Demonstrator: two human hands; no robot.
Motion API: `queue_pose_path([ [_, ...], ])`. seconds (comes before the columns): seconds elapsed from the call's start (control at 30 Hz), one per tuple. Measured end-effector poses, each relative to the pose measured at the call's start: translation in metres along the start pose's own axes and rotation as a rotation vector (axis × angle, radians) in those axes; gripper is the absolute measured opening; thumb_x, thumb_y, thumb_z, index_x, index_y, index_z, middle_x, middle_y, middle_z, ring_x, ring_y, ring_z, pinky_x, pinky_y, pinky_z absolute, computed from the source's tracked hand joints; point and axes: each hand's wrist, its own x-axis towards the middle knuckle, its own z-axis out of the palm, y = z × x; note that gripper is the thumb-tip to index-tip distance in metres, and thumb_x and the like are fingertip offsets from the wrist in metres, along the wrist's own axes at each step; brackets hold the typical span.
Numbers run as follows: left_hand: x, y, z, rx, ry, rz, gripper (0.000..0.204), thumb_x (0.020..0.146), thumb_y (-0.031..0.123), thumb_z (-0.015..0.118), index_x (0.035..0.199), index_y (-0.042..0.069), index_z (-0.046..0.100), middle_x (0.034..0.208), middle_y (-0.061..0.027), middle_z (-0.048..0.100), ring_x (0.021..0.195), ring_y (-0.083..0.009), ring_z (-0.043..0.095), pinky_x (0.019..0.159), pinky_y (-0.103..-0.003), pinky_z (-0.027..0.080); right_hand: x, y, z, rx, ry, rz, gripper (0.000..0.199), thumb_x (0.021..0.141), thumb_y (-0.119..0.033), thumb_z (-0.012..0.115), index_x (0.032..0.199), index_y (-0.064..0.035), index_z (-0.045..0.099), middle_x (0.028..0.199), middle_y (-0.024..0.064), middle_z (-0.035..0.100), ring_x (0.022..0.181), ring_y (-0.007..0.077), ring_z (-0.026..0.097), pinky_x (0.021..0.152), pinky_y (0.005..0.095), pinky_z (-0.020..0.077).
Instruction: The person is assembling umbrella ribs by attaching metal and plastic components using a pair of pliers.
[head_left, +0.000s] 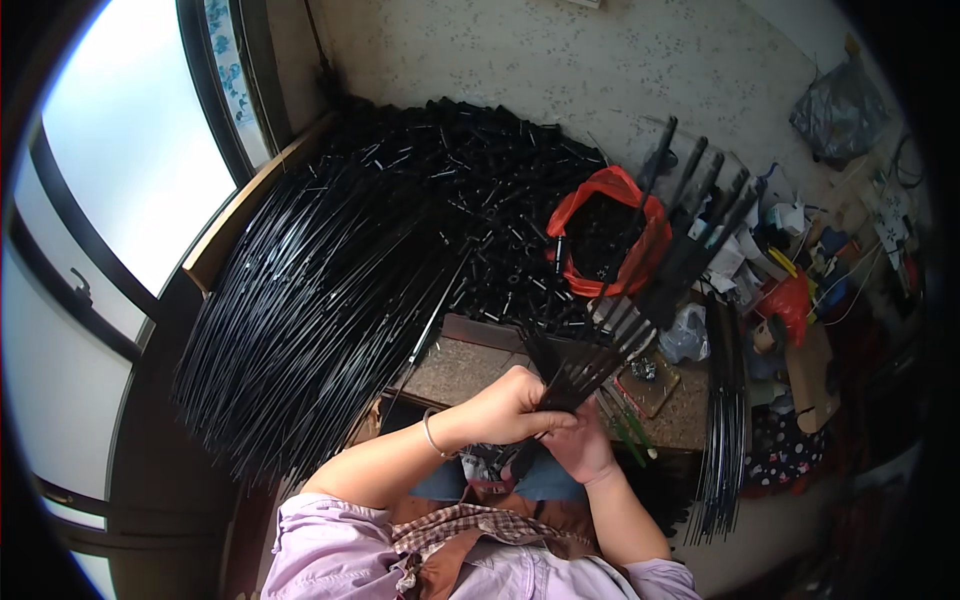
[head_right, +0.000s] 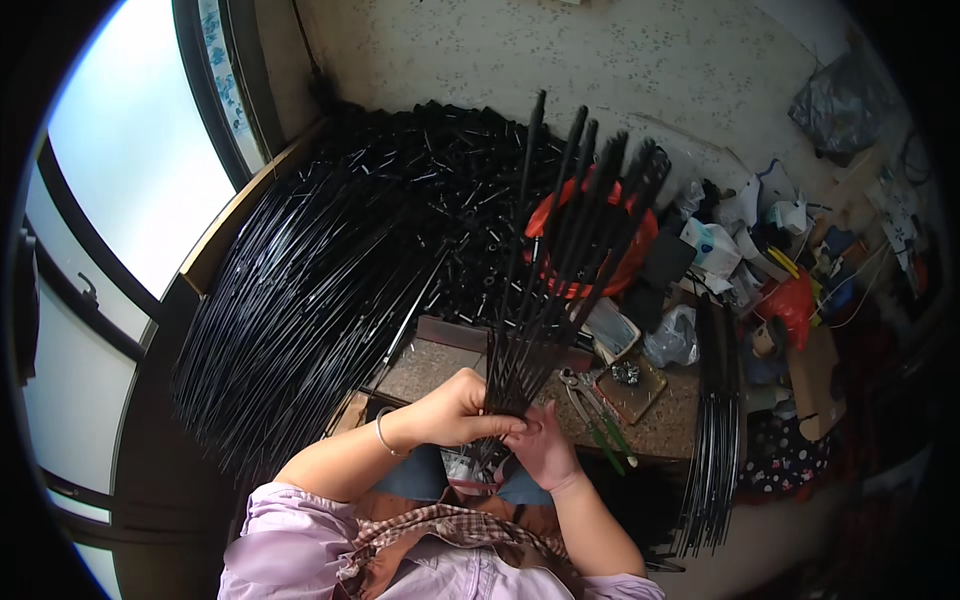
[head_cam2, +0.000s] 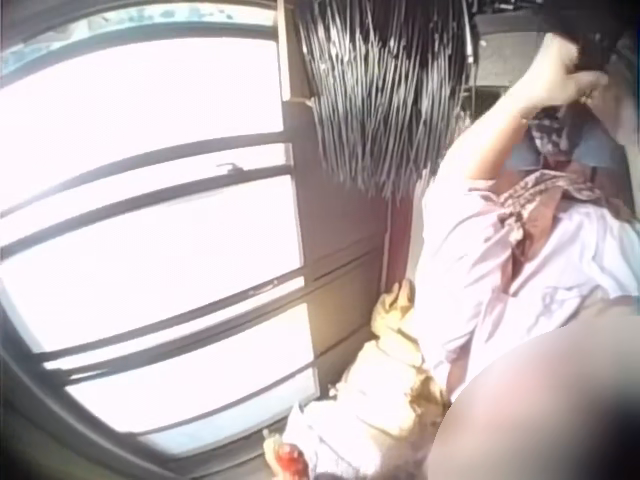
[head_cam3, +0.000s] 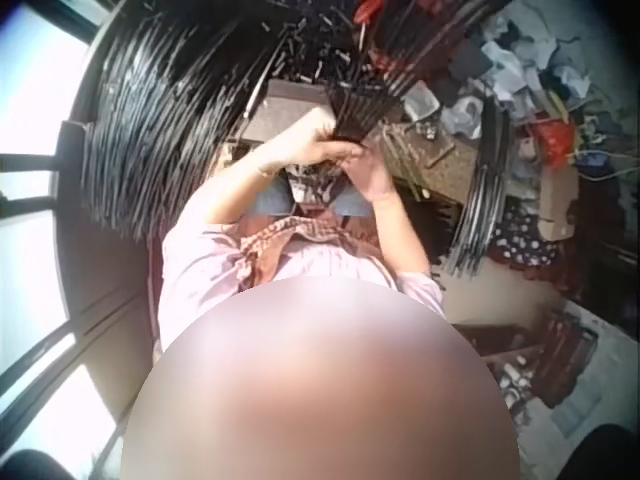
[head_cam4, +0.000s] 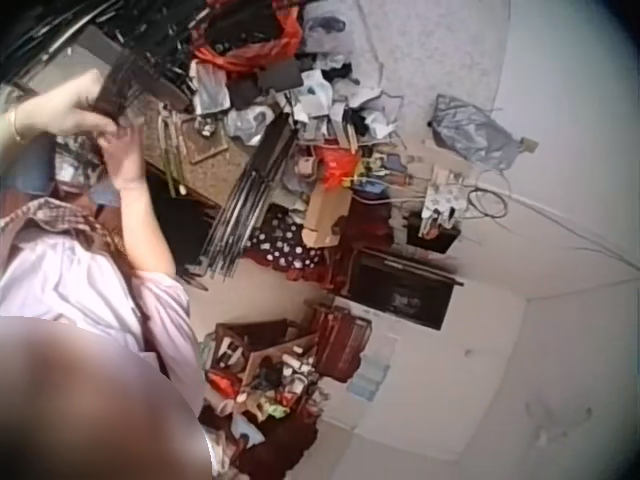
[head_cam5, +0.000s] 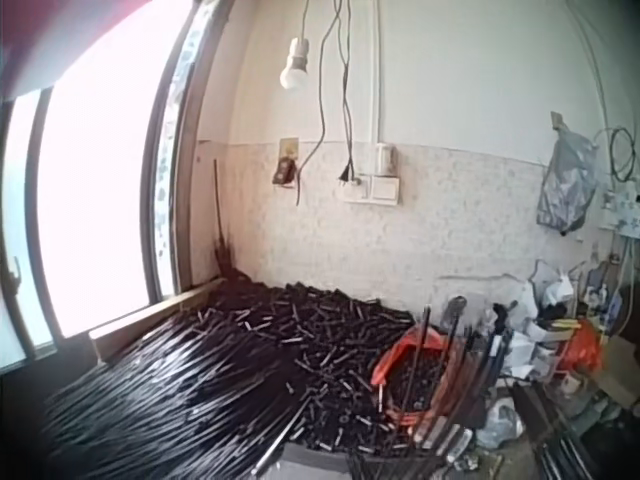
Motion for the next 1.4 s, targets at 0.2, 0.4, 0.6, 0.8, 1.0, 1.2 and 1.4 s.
queue_pose_path([
  [0.2, -0.044, -0.059, 0.046, 0.569, -0.243, 0.174, 0.030, 0.065, 0.007, 0.065, 0.094, 0.008, 0.065, 0.080, -0.0101, 0.064, 0.069, -0.0240, 0.062, 0.063, -0.032, 0.051, 0.052, -0.052, 0.026, 0.053, 0.032, 0.171, 0.077, 0.084, -0.064, 0.032, 0.119, 0.0037, 0.041, 0.119, 0.0231, 0.049, 0.097, 0.0391, 0.055, 0.085, 0.0484, 0.0451],
  [0.4, -0.033, -0.098, 0.044, 0.472, 0.215, 0.121, 0.019, 0.068, 0.010, 0.066, 0.086, 0.006, 0.063, 0.093, -0.0088, 0.063, 0.091, -0.0290, 0.059, 0.080, -0.038, 0.048, 0.092, -0.070, 0.021, -0.583, 0.455, -0.365, 0.083, 0.086, -0.063, 0.031, 0.138, 0.0010, 0.019, 0.138, 0.0223, 0.030, 0.130, 0.0330, 0.027, 0.107, 0.0438, 0.0172],
  [0.6, -0.038, -0.091, 0.047, 0.780, 0.500, -0.217, 0.091, 0.057, 0.034, 0.077, 0.132, 0.006, 0.035, 0.139, -0.0218, 0.026, 0.131, -0.0359, 0.021, 0.104, -0.054, 0.017, -0.010, -0.067, 0.037, -0.181, -0.293, -0.138, 0.106, 0.077, -0.074, 0.001, 0.098, 0.0128, 0.058, 0.085, 0.0300, 0.061, 0.084, 0.0410, 0.062, 0.091, 0.0480, 0.0416],
  [0.8, -0.028, -0.092, 0.020, 0.990, -0.290, 0.324, 0.052, 0.073, 0.030, 0.058, 0.123, 0.020, 0.050, 0.143, -0.0083, 0.028, 0.132, -0.0245, 0.025, 0.104, -0.053, 0.020, 0.022, -0.042, 0.013, -0.446, 0.351, -0.237, 0.068, 0.090, -0.055, 0.033, 0.119, 0.0042, 0.045, 0.107, 0.0192, 0.058, 0.101, 0.0272, 0.057, 0.092, 0.0373, 0.0408],
  [1.0, -0.017, -0.111, 0.023, 0.947, -0.421, 0.598, 0.031, 0.076, 0.024, 0.052, 0.101, 0.009, 0.062, 0.137, -0.0083, 0.038, 0.129, -0.0235, 0.031, 0.105, -0.045, 0.022, 0.090, -0.026, -0.017, -0.108, 0.071, 0.156, 0.054, 0.087, -0.049, 0.048, 0.118, -0.0051, 0.043, 0.103, 0.0160, 0.058, 0.094, 0.0291, 0.058, 0.079, 0.0419, 0.0480],
  [1.2, -0.018, -0.097, 0.018, 0.891, -0.290, 0.434, 0.039, 0.069, 0.026, 0.055, 0.105, 0.012, 0.062, 0.133, -0.0065, 0.042, 0.126, -0.0230, 0.036, 0.106, -0.052, 0.018, 0.091, -0.056, 0.009, -0.797, 0.399, -0.690, 0.055, 0.089, -0.028, 0.053, 0.135, -0.0099, 0.030, 0.126, 0.0134, 0.045, 0.112, 0.0198, 0.047, 0.092, 0.0320, 0.0384],
  [1.4, -0.014, -0.106, 0.020, 0.837, -0.406, 0.482, 0.022, 0.070, 0.027, 0.055, 0.078, 0.011, 0.068, 0.135, -0.0079, 0.040, 0.126, -0.0244, 0.036, 0.106, -0.048, 0.020, 0.086, -0.009, -0.019, -0.312, 0.361, 0.147, 0.040, 0.088, -0.024, 0.055, 0.122, -0.0080, 0.043, 0.105, 0.0107, 0.058, 0.087, 0.0218, 0.060, 0.074, 0.0328, 0.0486],
])
